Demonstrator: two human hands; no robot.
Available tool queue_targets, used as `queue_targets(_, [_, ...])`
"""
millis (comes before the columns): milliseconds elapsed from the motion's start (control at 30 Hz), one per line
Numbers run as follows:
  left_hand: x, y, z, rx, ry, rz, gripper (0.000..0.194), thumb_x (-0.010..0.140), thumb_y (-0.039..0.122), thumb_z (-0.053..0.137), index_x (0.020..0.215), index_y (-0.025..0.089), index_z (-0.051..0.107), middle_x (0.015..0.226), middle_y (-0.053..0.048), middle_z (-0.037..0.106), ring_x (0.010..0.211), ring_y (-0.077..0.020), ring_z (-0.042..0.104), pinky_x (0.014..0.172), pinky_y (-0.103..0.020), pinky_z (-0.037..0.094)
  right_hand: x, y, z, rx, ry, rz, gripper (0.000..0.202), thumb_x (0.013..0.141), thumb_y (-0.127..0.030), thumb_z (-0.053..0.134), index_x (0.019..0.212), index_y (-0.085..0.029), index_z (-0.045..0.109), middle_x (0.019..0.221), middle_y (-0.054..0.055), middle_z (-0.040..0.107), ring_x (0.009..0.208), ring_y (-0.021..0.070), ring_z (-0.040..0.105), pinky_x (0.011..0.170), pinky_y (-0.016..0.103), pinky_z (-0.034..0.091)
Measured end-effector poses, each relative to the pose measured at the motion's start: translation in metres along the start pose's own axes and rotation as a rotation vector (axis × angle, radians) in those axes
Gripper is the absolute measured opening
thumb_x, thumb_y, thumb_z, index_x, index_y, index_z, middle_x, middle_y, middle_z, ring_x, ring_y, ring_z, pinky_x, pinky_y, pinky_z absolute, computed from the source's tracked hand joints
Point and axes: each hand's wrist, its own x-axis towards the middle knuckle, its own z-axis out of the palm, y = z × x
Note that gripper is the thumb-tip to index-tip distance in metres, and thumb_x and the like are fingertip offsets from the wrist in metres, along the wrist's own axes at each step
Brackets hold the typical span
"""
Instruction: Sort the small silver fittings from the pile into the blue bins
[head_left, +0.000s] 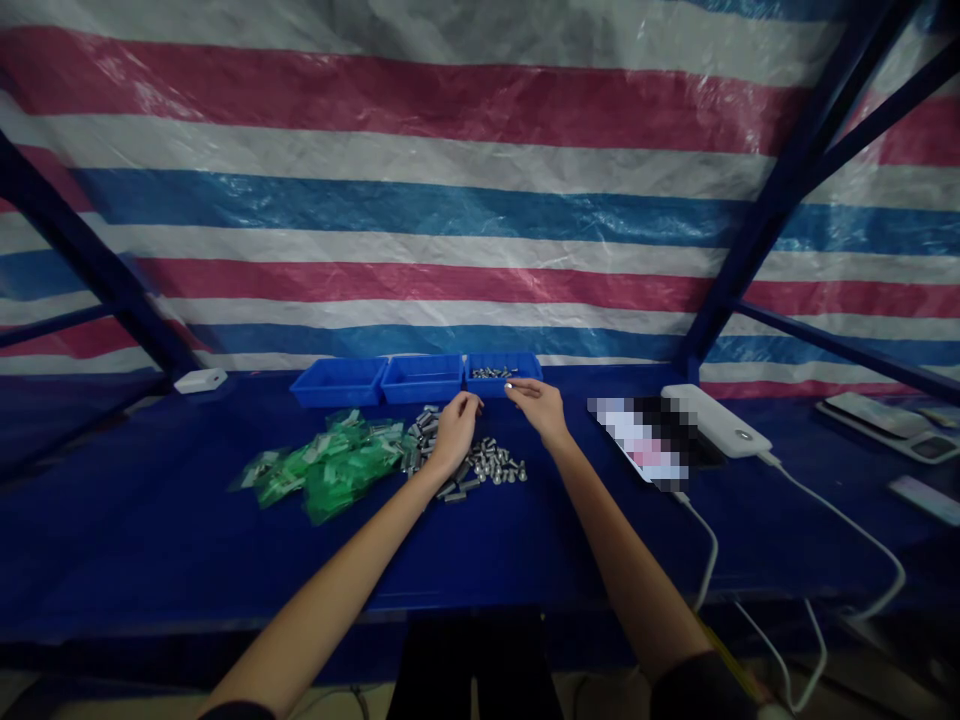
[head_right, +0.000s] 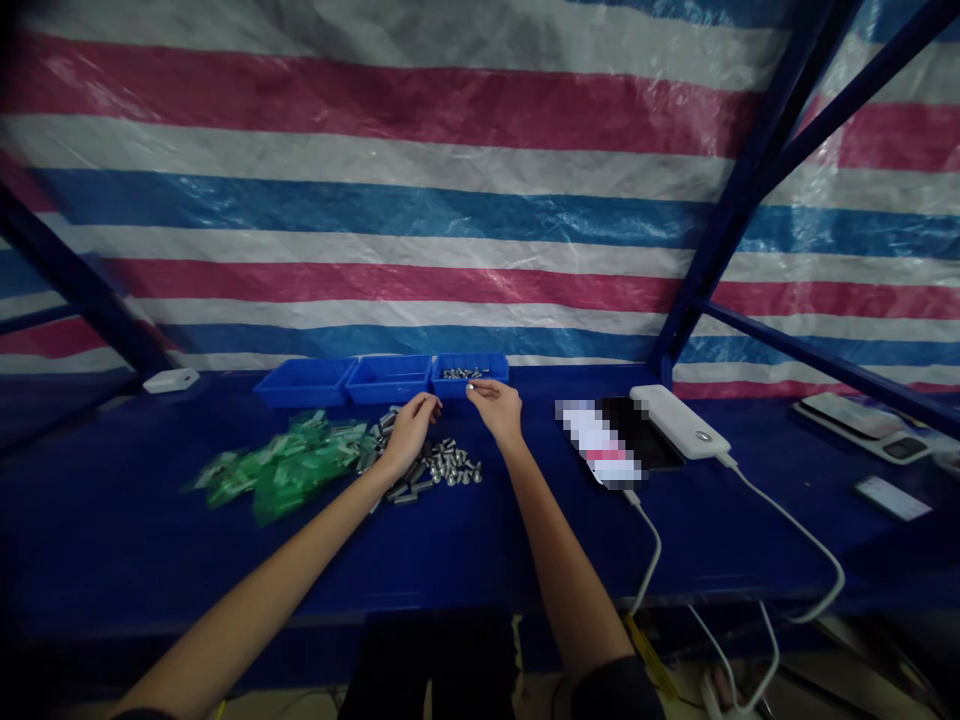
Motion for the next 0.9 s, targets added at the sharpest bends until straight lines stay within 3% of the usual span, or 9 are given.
queue_targets(500, [-0.0012, 0.0012, 0.001, 0.029, -0.022, 0.001, 0.02, 0.079, 0.027, 0.04, 0.067, 0.018, 0.053, 0.064, 0.001, 0.051, 0.064, -0.0126, 0.049, 0.062, -0.023, 0.037, -0.0012, -0.0024, 0.0013, 0.043, 0.048, 0.011, 0.03, 0.066, -0.035, 0.066, 0.087, -0.014, 0.069, 0.069, 0.005, 0.07, 0.068, 0.0182, 0.067, 0.06, 0.026, 0.054])
queue_targets(700, [-0.001, 0.0006, 0.0006, 0.04, -0.016, 0.009, 0.02, 0.079, 0.026, 0.04, 0.067, 0.018, 0.053, 0.064, 0.001, 0.052, 0.065, -0.0126, 0.049, 0.062, -0.022, 0.037, -0.0026, -0.0046, 0.0006, -0.006, 0.042, -0.024, 0.028, 0.067, -0.033, 0.065, 0.087, -0.014, 0.07, 0.071, 0.005, 0.071, 0.072, 0.0191, 0.068, 0.066, 0.026, 0.054])
queue_targets(900, [-0.0011, 0.0001, 0.0006, 0.044, -0.026, 0.011, 0.02, 0.08, 0.027, 0.04, 0.068, 0.018, 0.054, 0.065, 0.001, 0.052, 0.064, -0.0125, 0.049, 0.062, -0.022, 0.037, -0.0029, -0.0082, -0.0018, -0.05, 0.119, -0.158, 0.028, 0.07, -0.031, 0.063, 0.09, -0.013, 0.07, 0.078, 0.007, 0.072, 0.076, 0.0195, 0.068, 0.074, 0.027, 0.054])
